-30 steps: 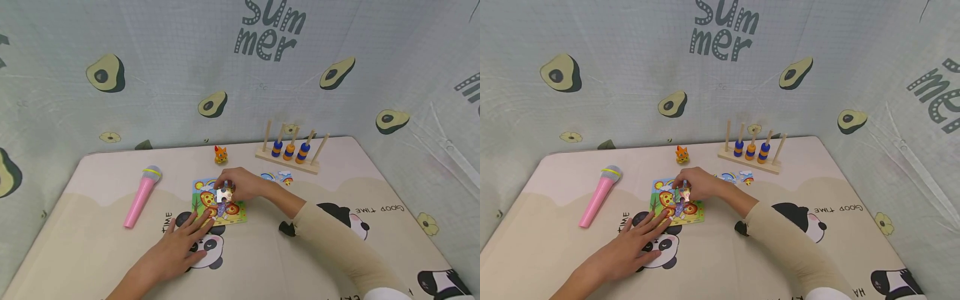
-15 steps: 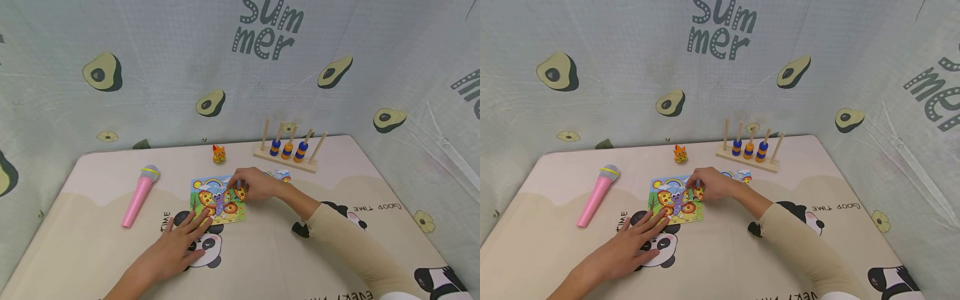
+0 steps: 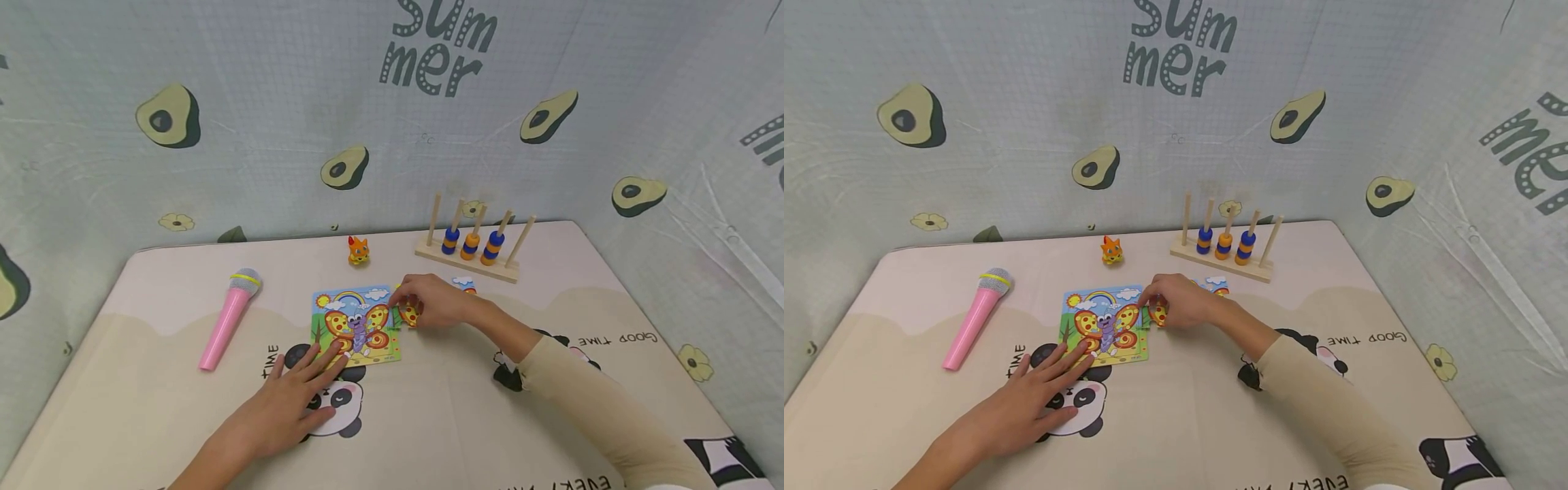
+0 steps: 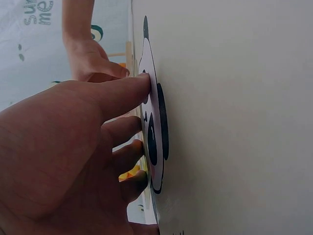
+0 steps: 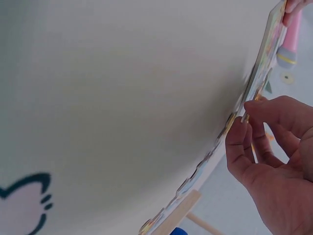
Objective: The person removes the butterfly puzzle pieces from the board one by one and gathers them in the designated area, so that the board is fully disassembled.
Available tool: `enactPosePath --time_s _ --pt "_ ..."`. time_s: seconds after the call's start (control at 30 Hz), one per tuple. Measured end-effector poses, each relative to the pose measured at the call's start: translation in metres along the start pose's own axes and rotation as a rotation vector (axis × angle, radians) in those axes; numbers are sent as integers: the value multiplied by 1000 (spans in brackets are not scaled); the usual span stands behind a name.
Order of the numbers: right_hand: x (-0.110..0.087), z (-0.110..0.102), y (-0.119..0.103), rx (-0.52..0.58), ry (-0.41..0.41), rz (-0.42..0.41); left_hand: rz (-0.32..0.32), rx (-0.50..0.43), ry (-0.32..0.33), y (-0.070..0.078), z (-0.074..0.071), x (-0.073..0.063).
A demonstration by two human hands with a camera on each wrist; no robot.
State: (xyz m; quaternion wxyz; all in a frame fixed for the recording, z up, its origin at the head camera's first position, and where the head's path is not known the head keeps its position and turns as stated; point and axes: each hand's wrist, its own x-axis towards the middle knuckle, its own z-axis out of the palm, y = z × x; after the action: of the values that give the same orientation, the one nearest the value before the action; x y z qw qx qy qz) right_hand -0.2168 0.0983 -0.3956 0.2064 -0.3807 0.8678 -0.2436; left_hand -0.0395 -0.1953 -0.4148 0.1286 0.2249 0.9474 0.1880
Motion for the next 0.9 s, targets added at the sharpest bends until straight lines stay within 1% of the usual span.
enactPosePath --time_s 0.27,0.47,0.77,0.9 --pt "-6 -1 3 1 -10 32 -17 -15 -23 0 0 1" --pt "-8 -1 5 -22 -12 16 -32 -24 -39 1 -2 1" --pt "-9 -1 5 -34 -22 13 5 -15 4 0 0 0" --pt "-9 -1 5 -47 -24 1 7 -8 13 0 1 -1"
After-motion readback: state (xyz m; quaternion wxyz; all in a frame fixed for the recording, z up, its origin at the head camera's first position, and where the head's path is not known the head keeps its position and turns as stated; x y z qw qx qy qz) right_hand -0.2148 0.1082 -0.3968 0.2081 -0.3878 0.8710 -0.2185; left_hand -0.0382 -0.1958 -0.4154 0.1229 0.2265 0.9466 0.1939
